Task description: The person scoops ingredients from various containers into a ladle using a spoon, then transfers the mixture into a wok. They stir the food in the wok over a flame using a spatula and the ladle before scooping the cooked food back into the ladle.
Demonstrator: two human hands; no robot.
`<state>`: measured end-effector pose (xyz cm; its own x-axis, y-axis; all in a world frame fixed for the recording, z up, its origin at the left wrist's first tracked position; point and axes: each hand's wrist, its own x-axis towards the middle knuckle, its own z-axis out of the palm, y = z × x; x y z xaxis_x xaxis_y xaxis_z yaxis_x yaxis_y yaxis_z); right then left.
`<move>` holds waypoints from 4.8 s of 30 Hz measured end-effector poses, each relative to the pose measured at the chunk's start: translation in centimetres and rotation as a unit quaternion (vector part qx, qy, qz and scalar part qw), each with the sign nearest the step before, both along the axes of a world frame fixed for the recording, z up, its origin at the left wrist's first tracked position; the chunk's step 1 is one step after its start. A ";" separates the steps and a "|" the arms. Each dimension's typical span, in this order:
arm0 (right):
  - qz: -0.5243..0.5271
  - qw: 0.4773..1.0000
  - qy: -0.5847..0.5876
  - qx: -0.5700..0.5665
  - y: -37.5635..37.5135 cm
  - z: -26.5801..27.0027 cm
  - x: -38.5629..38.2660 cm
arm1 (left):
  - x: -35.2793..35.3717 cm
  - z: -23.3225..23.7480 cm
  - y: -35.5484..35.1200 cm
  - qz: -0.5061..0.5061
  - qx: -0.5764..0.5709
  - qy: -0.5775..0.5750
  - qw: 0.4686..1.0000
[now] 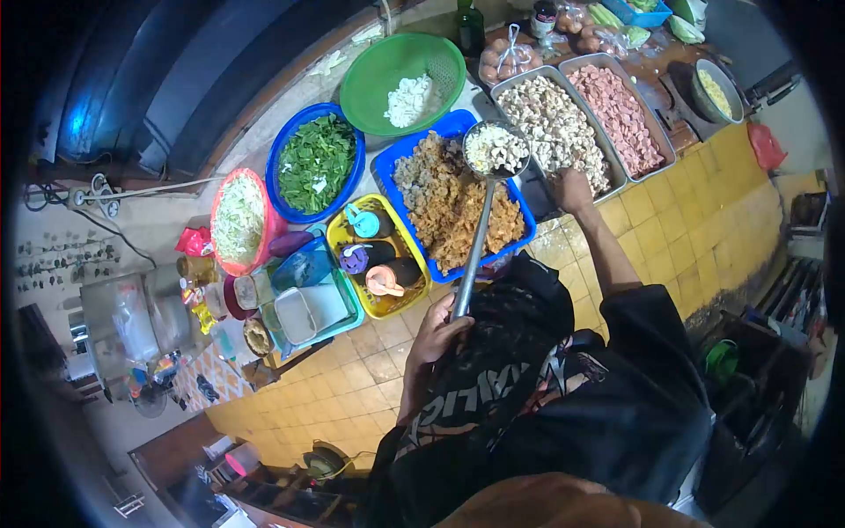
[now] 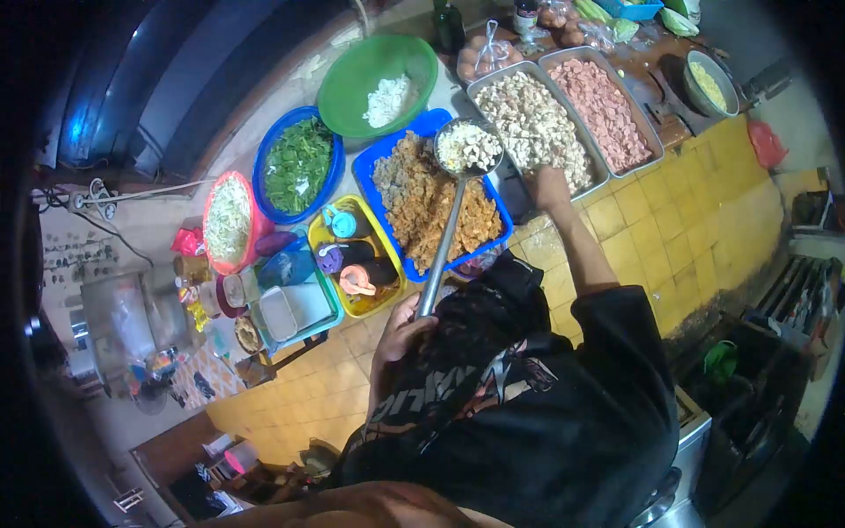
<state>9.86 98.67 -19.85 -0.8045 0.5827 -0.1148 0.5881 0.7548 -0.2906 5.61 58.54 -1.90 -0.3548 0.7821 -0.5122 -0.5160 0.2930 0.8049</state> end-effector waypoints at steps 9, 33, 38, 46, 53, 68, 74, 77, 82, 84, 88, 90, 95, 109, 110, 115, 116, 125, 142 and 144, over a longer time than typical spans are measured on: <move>-0.069 0.969 0.170 -0.165 -0.9 6.4 3.0 | -0.4 0.9 -0.2 -0.002 -0.001 -0.005 1.000; 0.023 0.999 0.034 -0.012 0.0 4.8 0.8 | 1.1 1.5 2.5 0.008 -0.072 -0.034 0.997; -0.058 0.977 0.182 -0.094 0.2 5.6 2.1 | 1.7 1.7 3.4 0.030 -0.122 -0.042 0.991; -0.066 0.978 0.180 -0.086 0.5 11.0 3.2 | 1.9 1.6 4.1 0.039 -0.110 -0.027 0.993; 0.056 0.960 0.272 -0.029 -0.9 14.9 0.8 | 1.8 2.2 3.8 0.038 -0.093 -0.047 0.994; 0.049 0.975 0.127 0.175 0.2 3.4 4.3 | 4.5 2.2 -12.6 0.069 0.106 -0.024 0.992; -0.026 0.988 0.086 0.127 -3.6 3.6 1.7 | 9.6 3.5 -25.1 0.179 0.217 -0.016 0.959; 0.021 0.952 0.186 0.241 -12.4 9.4 -1.3 | 12.9 4.3 -30.4 0.269 0.200 -0.023 0.942; 0.296 0.884 0.353 0.073 -34.2 19.1 -13.1 | 17.3 4.7 -37.0 0.452 0.106 0.066 0.883; 0.206 0.942 0.257 -0.066 -44.4 23.1 -16.1 | 18.6 4.8 -39.4 0.483 0.090 0.047 0.870; 0.631 0.722 0.260 -0.116 -56.7 19.6 -23.1 | 19.6 4.3 -43.4 0.583 0.012 0.024 0.812; 0.654 0.727 0.125 -0.165 -65.2 19.6 -23.1 | 20.0 3.0 -45.1 0.640 0.001 0.013 0.768; 0.626 0.767 0.116 -0.087 -77.5 15.6 -32.3 | 16.9 -0.1 -49.9 0.683 -0.023 0.010 0.730; 0.374 0.922 -0.082 -0.055 -84.9 9.4 -45.4 | -3.7 3.6 -63.6 0.623 -0.036 0.001 0.782; 0.363 0.926 -0.088 -0.057 -85.0 9.6 -45.5 | -4.7 4.0 -64.1 0.613 -0.038 -0.004 0.789; 0.321 0.944 -0.081 -0.007 -84.0 8.4 -46.5 | -8.8 4.8 -67.0 0.561 -0.050 -0.016 0.826; 0.312 0.946 -0.084 -0.009 -83.6 8.0 -46.4 | -9.7 4.8 -67.6 0.553 -0.052 -0.018 0.831; 0.305 0.934 0.072 -0.173 -82.8 7.4 -43.5 | -15.4 5.3 -70.9 0.480 -0.063 -0.049 0.874; 0.193 0.938 0.209 -0.197 -83.9 9.4 -40.5 | -19.1 3.6 -76.0 0.416 0.000 0.013 0.909; 0.214 0.939 0.217 -0.159 -84.2 8.5 -40.6 | -19.2 3.5 -76.4 0.410 0.001 0.014 0.912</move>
